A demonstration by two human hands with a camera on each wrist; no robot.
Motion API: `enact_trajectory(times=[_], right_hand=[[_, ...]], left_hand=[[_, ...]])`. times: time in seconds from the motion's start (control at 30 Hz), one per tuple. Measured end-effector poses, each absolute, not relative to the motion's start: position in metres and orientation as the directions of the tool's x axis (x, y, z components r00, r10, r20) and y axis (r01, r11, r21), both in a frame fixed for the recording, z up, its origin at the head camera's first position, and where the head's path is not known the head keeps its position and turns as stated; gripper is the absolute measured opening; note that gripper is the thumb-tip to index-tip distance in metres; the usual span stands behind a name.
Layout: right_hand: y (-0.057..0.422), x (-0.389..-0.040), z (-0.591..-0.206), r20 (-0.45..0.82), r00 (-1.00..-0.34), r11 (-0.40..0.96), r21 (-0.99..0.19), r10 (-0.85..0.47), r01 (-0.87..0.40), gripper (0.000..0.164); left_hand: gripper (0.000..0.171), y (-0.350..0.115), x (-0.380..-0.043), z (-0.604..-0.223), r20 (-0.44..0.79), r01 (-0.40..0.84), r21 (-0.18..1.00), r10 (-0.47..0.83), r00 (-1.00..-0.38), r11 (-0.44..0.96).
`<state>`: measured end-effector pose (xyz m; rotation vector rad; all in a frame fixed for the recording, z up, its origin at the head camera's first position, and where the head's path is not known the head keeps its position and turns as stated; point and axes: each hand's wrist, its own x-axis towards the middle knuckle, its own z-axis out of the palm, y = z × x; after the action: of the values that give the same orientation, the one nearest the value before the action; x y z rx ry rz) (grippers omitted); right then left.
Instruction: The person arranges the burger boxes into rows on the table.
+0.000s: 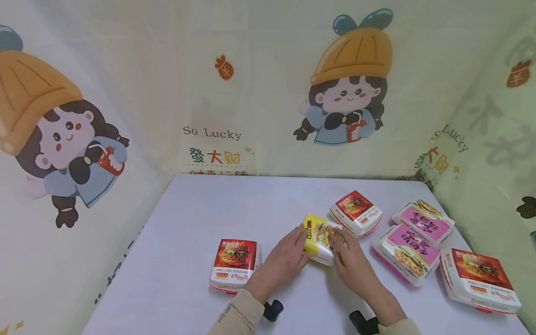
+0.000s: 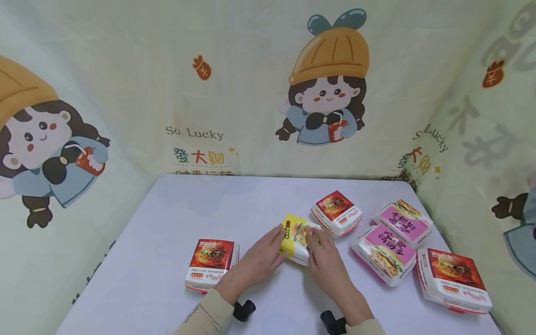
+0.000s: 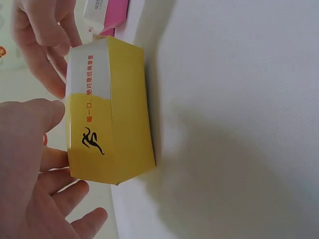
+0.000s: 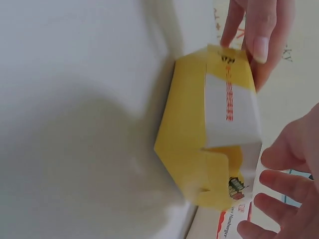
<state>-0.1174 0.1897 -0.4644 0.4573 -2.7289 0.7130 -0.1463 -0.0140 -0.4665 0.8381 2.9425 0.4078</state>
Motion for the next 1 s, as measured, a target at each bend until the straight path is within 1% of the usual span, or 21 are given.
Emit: enact_trajectory(times=[0.13,0.37,0.8,1.0], right_hand=[[0.193,-0.122,-0.464,0.331,-0.909,0.832,-0.405,-0.253,-0.379,0.050],[0.194,-0.121,-0.463,0.272,-0.931,0.839,-0.421,-0.245,-0.344,0.054],[0.184,-0.104,-0.468,0.282,-0.933,0.852,-0.408,-0.223,-0.328,0.050],[0.181,-0.098,-0.470,0.279,-0.934,0.861,-0.392,-0.224,-0.324,0.052]], left_hand=[[0.064,-0.013,-0.147,-0.466,0.013,0.514,0.276,0.531,-0.847,0.812],[0.067,-0.012,-0.146,-0.463,0.019,0.506,0.256,0.519,-0.855,0.824],[0.090,-0.012,-0.144,-0.463,-0.046,0.424,0.268,0.451,-0.891,0.865],[0.101,-0.013,-0.142,-0.463,-0.056,0.418,0.284,0.450,-0.891,0.863]])
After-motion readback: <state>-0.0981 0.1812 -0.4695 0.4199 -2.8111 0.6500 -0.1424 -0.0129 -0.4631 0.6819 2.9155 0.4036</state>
